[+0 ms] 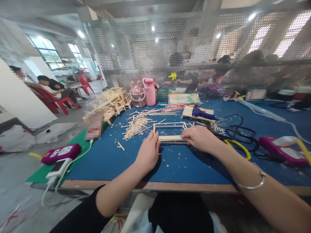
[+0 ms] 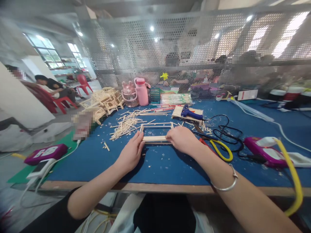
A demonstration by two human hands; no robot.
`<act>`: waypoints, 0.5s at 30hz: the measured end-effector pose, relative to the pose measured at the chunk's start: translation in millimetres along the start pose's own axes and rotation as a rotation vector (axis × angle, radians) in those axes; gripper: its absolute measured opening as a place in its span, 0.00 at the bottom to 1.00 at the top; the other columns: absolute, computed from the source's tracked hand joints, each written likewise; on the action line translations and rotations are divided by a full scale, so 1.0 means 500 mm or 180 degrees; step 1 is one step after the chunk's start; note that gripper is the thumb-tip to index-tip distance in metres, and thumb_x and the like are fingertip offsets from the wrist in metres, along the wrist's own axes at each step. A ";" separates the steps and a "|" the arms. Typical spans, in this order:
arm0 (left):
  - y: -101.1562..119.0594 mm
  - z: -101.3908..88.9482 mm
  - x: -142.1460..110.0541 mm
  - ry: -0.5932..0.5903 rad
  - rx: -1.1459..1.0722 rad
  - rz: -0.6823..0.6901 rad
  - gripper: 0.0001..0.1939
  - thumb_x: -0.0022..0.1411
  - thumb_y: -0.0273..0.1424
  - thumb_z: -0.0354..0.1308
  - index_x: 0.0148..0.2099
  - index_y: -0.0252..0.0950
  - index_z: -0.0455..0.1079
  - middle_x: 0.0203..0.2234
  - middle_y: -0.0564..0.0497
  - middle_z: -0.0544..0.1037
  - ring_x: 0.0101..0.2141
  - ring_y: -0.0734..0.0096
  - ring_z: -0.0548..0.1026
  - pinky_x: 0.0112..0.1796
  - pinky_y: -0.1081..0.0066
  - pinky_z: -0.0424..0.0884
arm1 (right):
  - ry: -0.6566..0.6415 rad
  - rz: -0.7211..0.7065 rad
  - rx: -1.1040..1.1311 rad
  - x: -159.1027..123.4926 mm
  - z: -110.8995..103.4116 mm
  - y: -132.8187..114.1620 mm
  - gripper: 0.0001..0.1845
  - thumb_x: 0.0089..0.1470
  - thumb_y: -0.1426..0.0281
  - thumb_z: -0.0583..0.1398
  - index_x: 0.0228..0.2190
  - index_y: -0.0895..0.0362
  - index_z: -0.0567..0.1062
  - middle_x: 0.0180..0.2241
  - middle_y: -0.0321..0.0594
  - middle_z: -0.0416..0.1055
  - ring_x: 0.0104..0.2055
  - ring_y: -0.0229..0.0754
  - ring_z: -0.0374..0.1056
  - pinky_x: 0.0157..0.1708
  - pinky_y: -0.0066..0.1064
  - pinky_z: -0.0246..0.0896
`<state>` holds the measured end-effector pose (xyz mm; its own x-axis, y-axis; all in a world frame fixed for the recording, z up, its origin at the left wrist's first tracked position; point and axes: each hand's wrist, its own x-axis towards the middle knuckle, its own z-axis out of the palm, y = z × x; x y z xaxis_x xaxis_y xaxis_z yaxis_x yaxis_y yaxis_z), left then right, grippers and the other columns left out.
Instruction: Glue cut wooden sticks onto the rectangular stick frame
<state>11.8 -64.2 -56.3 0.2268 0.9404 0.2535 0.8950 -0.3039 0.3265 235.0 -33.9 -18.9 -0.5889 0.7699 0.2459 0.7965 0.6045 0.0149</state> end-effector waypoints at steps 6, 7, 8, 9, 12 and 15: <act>0.005 0.001 -0.005 0.0011 0.0387 -0.0023 0.22 0.68 0.32 0.36 0.61 0.32 0.54 0.61 0.40 0.57 0.61 0.60 0.54 0.56 0.54 0.56 | 0.0232 0.0353 -0.0259 -0.040 0.026 -0.056 0.19 0.50 0.79 0.53 0.42 0.60 0.75 0.45 0.49 0.74 0.47 0.47 0.69 0.47 0.35 0.60; 0.006 0.002 -0.006 0.0019 0.0436 -0.0036 0.22 0.68 0.32 0.35 0.61 0.33 0.54 0.61 0.41 0.57 0.61 0.61 0.55 0.56 0.52 0.56 | 0.0329 0.0435 -0.0226 -0.047 0.032 -0.063 0.20 0.50 0.79 0.53 0.45 0.61 0.74 0.48 0.49 0.72 0.50 0.47 0.67 0.49 0.37 0.58; 0.007 0.002 -0.006 0.0043 0.0484 -0.0050 0.22 0.68 0.31 0.35 0.61 0.34 0.54 0.61 0.41 0.57 0.61 0.61 0.55 0.55 0.51 0.56 | 0.0404 0.0504 -0.0181 -0.054 0.038 -0.069 0.22 0.50 0.79 0.52 0.47 0.61 0.72 0.50 0.49 0.70 0.52 0.46 0.66 0.52 0.38 0.56; 0.008 0.002 -0.006 0.0074 0.0532 -0.0058 0.22 0.68 0.31 0.35 0.61 0.35 0.54 0.61 0.42 0.57 0.60 0.62 0.55 0.55 0.50 0.56 | 0.0449 0.0557 -0.0136 -0.059 0.042 -0.074 0.23 0.50 0.79 0.52 0.48 0.62 0.71 0.52 0.48 0.69 0.53 0.46 0.64 0.54 0.40 0.54; 0.007 0.003 -0.002 0.0189 0.0665 0.0006 0.22 0.68 0.31 0.36 0.61 0.35 0.55 0.60 0.42 0.58 0.60 0.61 0.57 0.55 0.48 0.56 | 0.0446 0.0729 -0.0105 -0.064 0.051 -0.088 0.26 0.50 0.79 0.50 0.52 0.62 0.67 0.55 0.48 0.64 0.57 0.46 0.60 0.59 0.47 0.44; 0.004 0.006 0.004 0.0289 0.0786 0.0096 0.22 0.67 0.31 0.36 0.60 0.35 0.57 0.60 0.42 0.60 0.59 0.60 0.58 0.54 0.46 0.56 | 0.0423 0.1034 -0.0163 -0.059 0.059 -0.107 0.28 0.51 0.77 0.50 0.56 0.64 0.62 0.58 0.51 0.59 0.60 0.50 0.54 0.60 0.54 0.34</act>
<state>15.3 -62.4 -57.8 0.2293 0.9104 0.3442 0.9575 -0.2746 0.0883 205.7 -83.0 -55.8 -0.2833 0.8850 0.3695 0.9471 0.3187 -0.0371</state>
